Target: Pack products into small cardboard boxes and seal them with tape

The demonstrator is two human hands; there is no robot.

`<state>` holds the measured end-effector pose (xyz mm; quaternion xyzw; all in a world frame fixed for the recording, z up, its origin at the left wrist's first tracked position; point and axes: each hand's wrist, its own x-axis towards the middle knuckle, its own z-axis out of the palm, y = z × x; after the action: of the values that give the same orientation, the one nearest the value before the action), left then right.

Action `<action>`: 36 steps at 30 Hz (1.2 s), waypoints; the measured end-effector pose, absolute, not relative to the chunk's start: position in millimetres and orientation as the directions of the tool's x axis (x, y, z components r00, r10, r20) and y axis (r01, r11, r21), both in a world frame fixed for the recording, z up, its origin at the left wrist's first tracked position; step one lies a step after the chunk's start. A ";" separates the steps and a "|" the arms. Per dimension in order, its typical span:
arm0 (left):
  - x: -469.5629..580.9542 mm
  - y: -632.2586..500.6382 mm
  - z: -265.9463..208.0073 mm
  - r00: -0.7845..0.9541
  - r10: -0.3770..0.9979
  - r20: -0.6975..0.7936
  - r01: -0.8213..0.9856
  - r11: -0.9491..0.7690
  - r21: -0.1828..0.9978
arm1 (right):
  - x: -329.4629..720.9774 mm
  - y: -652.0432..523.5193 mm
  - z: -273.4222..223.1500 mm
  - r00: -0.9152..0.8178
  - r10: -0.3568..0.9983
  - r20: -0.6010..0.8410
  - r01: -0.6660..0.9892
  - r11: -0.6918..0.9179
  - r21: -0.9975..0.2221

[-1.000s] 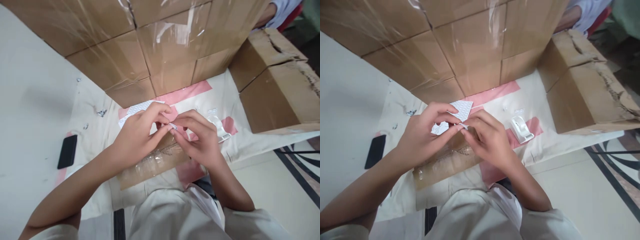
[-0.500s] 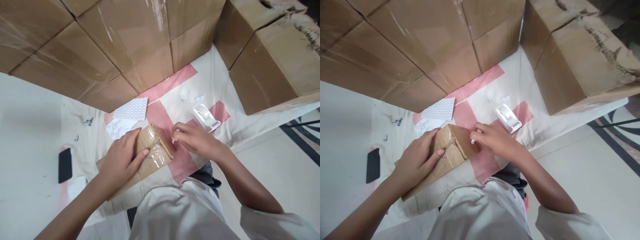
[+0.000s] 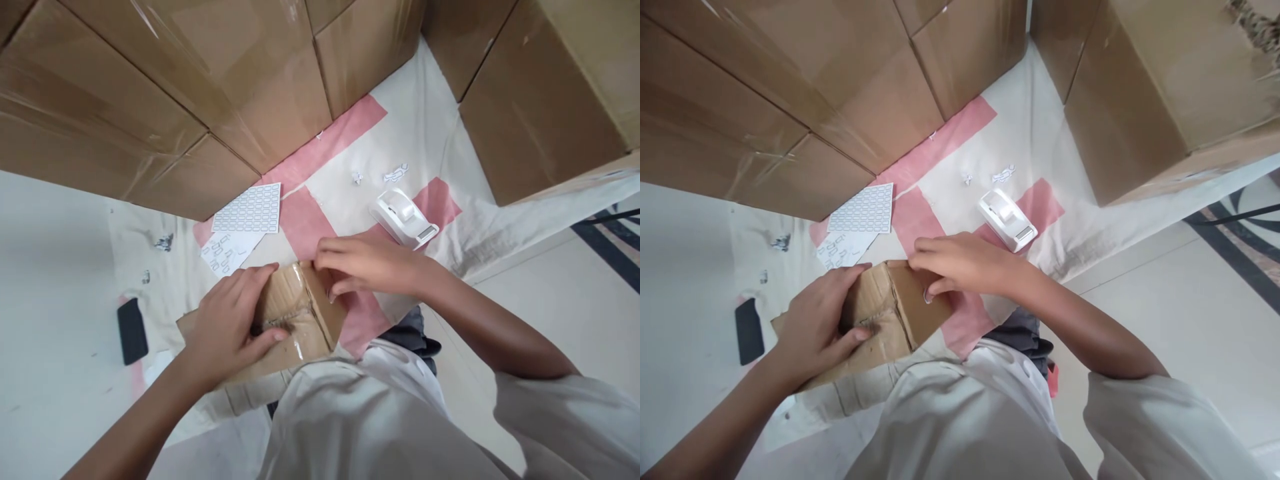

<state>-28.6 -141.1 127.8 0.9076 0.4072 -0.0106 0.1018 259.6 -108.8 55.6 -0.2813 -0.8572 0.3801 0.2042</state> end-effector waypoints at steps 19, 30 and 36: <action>-30.8 -140.1 125.8 0.725 0.680 -0.106 0.685 -0.698 0.212 | 258.8 -113.6 28.7 -0.671 0.709 0.218 0.220 0.471 -0.854; -33.9 -141.7 107.4 0.796 0.605 0.031 0.586 -0.783 0.209 | 239.3 -199.4 21.1 -0.541 0.839 0.064 0.324 0.278 -0.904; 2.1 -141.6 137.1 0.783 0.563 0.266 0.514 -0.825 0.233 | 285.0 -254.7 33.7 -0.199 0.968 0.153 0.275 0.205 -0.940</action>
<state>2.1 -141.6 137.1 0.9412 0.2861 0.1639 0.0741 285.0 -254.7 33.7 -0.4752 -0.6538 0.4145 0.4182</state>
